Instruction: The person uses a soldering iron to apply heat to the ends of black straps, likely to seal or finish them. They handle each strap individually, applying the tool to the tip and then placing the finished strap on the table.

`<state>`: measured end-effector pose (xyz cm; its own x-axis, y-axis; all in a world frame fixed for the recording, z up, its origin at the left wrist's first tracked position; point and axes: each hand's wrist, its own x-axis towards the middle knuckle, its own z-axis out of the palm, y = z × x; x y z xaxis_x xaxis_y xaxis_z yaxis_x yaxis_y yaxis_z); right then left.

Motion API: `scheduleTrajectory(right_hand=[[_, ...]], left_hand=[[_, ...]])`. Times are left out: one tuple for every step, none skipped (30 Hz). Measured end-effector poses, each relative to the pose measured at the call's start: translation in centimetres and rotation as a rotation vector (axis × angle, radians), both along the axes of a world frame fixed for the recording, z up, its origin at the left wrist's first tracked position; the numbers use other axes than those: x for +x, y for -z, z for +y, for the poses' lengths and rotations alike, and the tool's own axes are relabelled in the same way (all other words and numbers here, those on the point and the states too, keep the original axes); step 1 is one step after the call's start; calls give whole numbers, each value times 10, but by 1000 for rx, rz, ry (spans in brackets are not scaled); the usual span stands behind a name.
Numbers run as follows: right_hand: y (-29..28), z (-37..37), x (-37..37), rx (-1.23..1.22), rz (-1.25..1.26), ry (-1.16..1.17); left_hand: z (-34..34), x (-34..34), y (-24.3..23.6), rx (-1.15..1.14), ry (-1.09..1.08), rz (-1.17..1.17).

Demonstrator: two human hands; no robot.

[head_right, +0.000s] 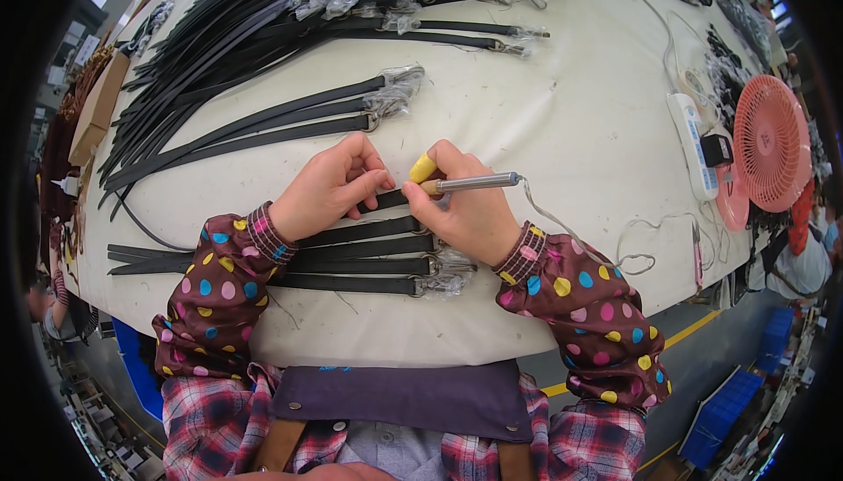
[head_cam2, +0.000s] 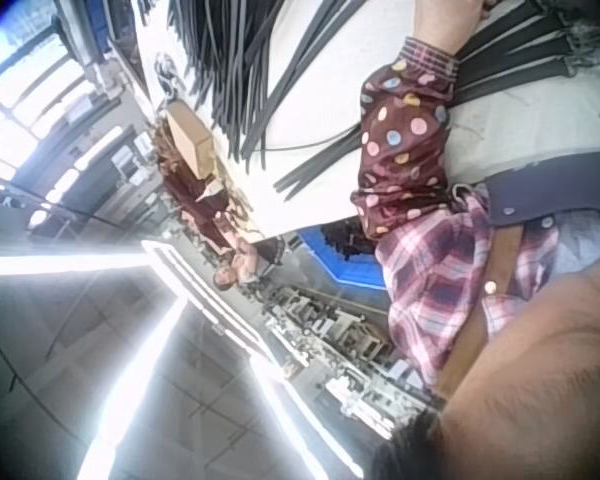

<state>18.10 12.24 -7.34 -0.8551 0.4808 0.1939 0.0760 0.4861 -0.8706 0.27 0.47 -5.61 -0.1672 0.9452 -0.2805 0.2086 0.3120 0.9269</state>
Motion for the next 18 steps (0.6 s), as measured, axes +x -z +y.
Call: scheduleTrajectory(right_hand=[[0,0,0,4,-2,0],[0,0,0,9,1,0],[0,0,-1,14,3,0],[0,-1,-1,18,6,0],[-1,-1,-1,5,-4,10],[-2,-1,-1,-9,-14,20],[-3,-2,-1,-23,-23,30],[-3,-2,-1,-20,-23,31],[-3,-2,-1,-18,-22,31],[-3,-2,-1,-15,-22,31],[-2,-1,-1,-17,-24,32],[-2,-1,-1,-19,-26,33],[-2,-1,-1,-21,-28,35],[-2,-1,-1,-7,-22,25],[-2,0,0,8,-16,16],[-3,0,1,22,-10,6],[-4,2,1,103,43,-16],[-7,6,1,184,96,-39]], left_hand=[[0,0,0,-1,0,0],[0,0,-1,-1,0,1],[0,0,-1,0,-1,4],[-1,0,-1,1,-2,7],[-1,0,-1,3,-1,9],[-1,0,-1,4,-1,8],[-1,0,-1,6,0,7],[-1,0,-1,7,1,7],[-1,0,-1,7,-2,3],[-1,0,-1,8,-4,0],[-1,0,0,8,-4,-5],[0,0,0,9,-8,-10],[0,0,0,10,-12,-15],[0,0,0,10,-18,-18],[-1,1,-2,-2,-35,-15],[-1,2,-4,-13,-51,-13],[-1,3,-4,-24,-65,-11],[-2,2,-2,36,-29,121]])
